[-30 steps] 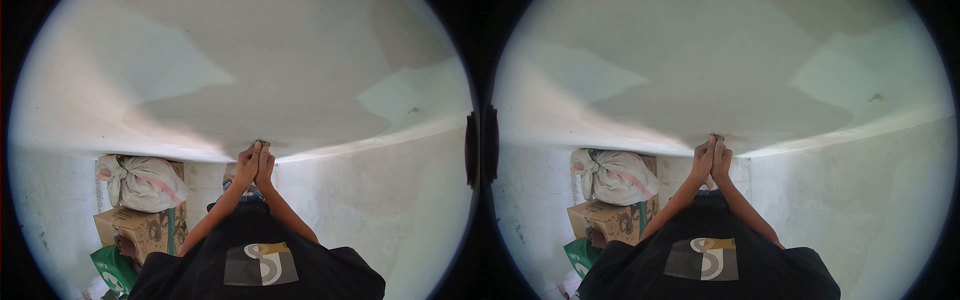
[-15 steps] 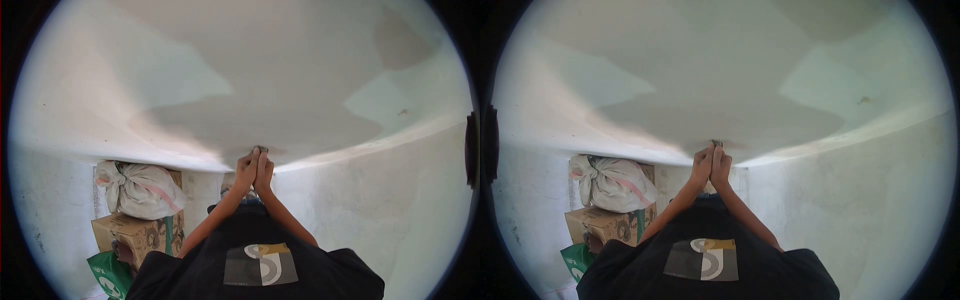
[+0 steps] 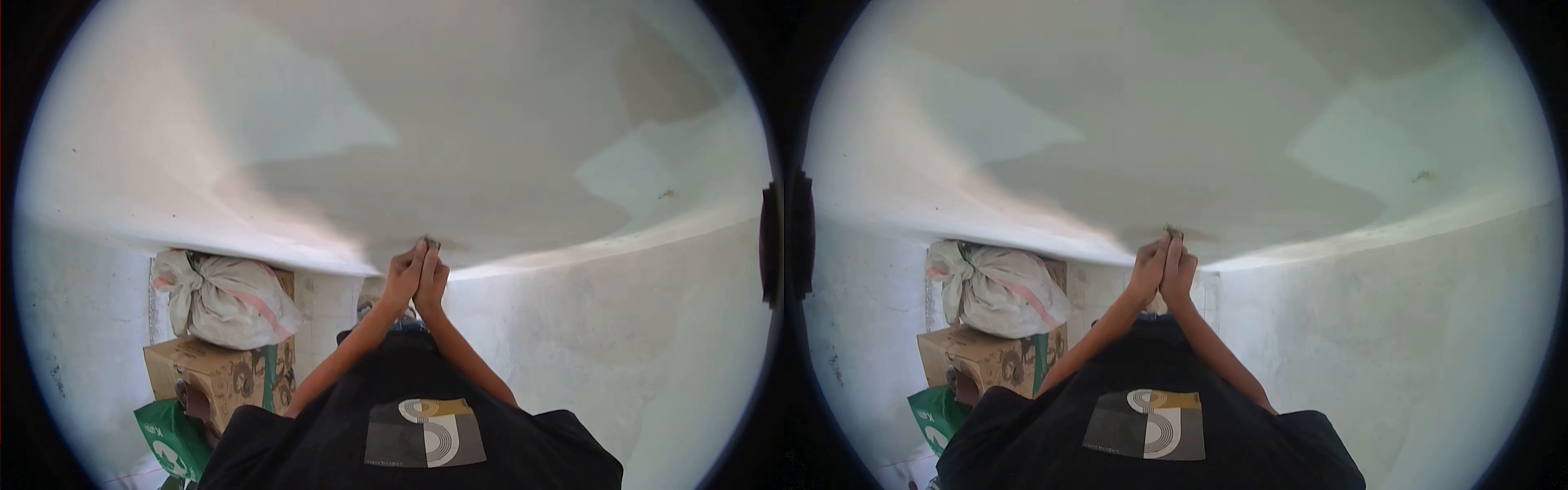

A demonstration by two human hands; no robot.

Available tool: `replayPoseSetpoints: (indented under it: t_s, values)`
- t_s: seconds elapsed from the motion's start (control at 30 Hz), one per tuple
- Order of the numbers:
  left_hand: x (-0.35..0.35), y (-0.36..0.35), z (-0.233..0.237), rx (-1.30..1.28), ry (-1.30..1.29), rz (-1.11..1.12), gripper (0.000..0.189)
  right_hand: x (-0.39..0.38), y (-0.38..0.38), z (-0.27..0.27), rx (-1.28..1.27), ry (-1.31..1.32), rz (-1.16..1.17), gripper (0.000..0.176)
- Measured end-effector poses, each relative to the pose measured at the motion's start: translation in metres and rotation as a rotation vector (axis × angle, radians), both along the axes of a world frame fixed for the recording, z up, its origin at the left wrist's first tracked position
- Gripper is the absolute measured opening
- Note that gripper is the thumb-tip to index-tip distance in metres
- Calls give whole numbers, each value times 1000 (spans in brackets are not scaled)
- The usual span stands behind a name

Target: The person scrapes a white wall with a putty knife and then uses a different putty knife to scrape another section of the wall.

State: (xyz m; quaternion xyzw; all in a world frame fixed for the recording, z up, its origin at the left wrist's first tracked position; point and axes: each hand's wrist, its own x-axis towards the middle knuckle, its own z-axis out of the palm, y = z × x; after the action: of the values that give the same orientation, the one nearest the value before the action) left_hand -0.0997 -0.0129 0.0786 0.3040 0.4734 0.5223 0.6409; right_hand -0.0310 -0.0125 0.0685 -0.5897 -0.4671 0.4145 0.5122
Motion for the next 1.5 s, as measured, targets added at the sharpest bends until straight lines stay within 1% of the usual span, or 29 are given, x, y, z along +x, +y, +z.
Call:
replayPoseSetpoints:
  t_s: [0.07,0.13,0.2,0.23,0.3,0.33,0.37,0.4,0.47,0.5,0.53,0.57,0.6,0.63,0.67,0.7,0.77,0.83,0.9,0.97,1.03,1.1,1.13,1.2,1.23,1.3,1.33,1.43,1.5]
  values:
    - [3,-4,-21,-6,-8,-18,48,6,-5,-19,-16,-46,3,60]
    - [3,4,-30,23,-8,-21,48,4,2,-20,3,-83,20,60]
    - [6,3,-38,-74,-30,-11,47,1,-1,-21,8,-52,-18,60]
    - [3,6,-22,-80,-31,-7,47,1,2,-14,25,-78,-29,61]
    - [-1,4,1,24,33,-37,47,4,-3,-8,-4,-53,-5,61]
    - [1,2,-5,25,31,-42,47,4,0,-5,2,-21,19,62]
    - [2,1,-12,-33,42,-48,48,4,0,-17,34,8,1,61]
    - [0,1,-12,-93,55,-52,49,1,-2,-14,39,10,5,61]
    - [0,5,-15,-70,79,-33,50,-3,-4,-9,-11,-32,-46,62]
    - [2,1,-16,-65,98,-23,51,-2,-3,-3,-22,-34,-45,62]
    - [2,-3,-10,-82,94,-29,51,2,-1,4,-35,-5,6,62]
    - [0,2,-3,-9,69,-36,51,5,1,8,-38,27,58,63]
    - [-2,5,2,70,48,-44,51,4,-1,3,-40,28,53,63]
    - [0,2,-9,73,48,-50,51,3,-3,-8,-39,-5,18,63]
    - [2,-1,-27,-9,62,-39,50,2,-1,-19,-29,-35,-9,64]
    - [2,-2,-43,-92,77,-26,49,5,-4,-35,-102,-69,21,64]
    - [2,-2,-58,-96,67,-27,49,7,-5,-55,-130,-38,37,65]
    - [1,-5,-62,-120,50,-26,48,7,-6,-66,-178,-13,55,65]
    - [1,-3,-65,-77,21,-24,47,9,-5,-75,-159,13,48,63]
    - [4,-3,-100,-73,51,-40,47,10,-5,-84,-159,23,49,63]
    - [0,1,-105,-65,82,-50,48,6,-1,-87,-153,35,58,63]
    - [2,-4,-105,-142,53,-65,48,8,-4,-91,-246,6,31,63]
    - [1,-2,-102,-143,49,-60,48,7,-3,-92,-247,3,36,63]
    - [2,-6,-99,-184,145,-72,49,8,-9,-96,-249,44,9,63]
    - [4,-8,-102,-188,136,-69,49,6,-11,-87,-253,35,12,63]
    - [3,-3,-109,-192,108,-91,51,-1,-9,-69,-215,43,22,63]
    - [5,-3,-112,-190,107,-97,51,1,-8,-72,-213,41,17,63]
    - [6,-1,-123,-115,62,-20,48,3,-4,-75,-171,-5,69,63]
    - [4,-2,-125,-178,137,-104,50,5,-6,-78,-198,27,51,64]
